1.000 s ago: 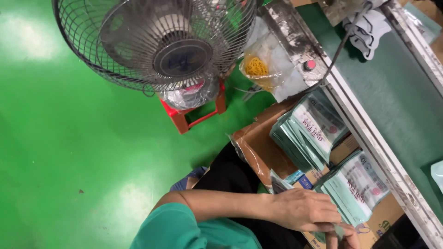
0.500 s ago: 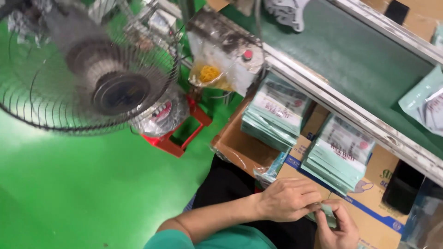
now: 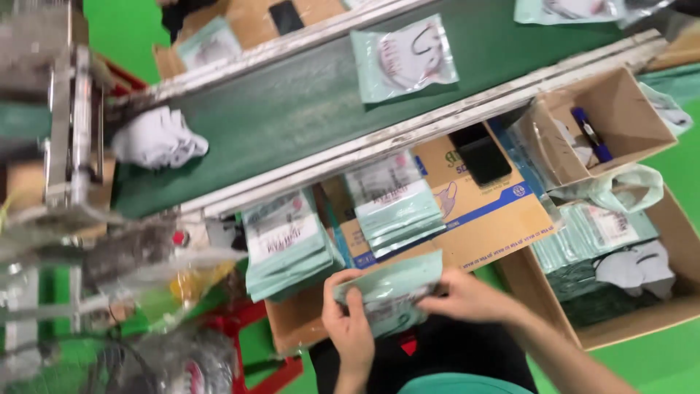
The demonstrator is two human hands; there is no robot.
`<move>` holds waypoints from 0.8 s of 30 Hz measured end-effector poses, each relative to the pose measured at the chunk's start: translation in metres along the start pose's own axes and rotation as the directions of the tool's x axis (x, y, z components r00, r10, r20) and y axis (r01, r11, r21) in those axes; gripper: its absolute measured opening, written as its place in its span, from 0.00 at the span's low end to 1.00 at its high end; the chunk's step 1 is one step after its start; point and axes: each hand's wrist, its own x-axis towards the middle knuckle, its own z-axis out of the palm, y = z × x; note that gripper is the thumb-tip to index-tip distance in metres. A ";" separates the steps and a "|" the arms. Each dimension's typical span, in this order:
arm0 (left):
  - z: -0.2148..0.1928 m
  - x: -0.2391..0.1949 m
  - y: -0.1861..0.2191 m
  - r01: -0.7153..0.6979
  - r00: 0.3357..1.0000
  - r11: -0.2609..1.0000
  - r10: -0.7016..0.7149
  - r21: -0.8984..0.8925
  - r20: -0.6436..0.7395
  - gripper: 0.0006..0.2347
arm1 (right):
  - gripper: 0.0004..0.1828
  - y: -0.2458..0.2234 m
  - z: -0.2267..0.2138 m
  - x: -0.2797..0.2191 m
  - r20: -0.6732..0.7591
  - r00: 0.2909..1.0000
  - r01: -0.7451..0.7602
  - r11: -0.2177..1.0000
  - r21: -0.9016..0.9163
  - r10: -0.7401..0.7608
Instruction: The recorder is packaging individual face masks into plastic sleeves and organizing them into stacks at a factory workstation.
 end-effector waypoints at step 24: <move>0.043 0.092 -0.131 0.246 0.961 0.926 -0.272 0.287 0.053 0.33 | 0.31 0.060 -0.081 0.130 -0.513 0.854 0.178 0.975 0.135 -0.086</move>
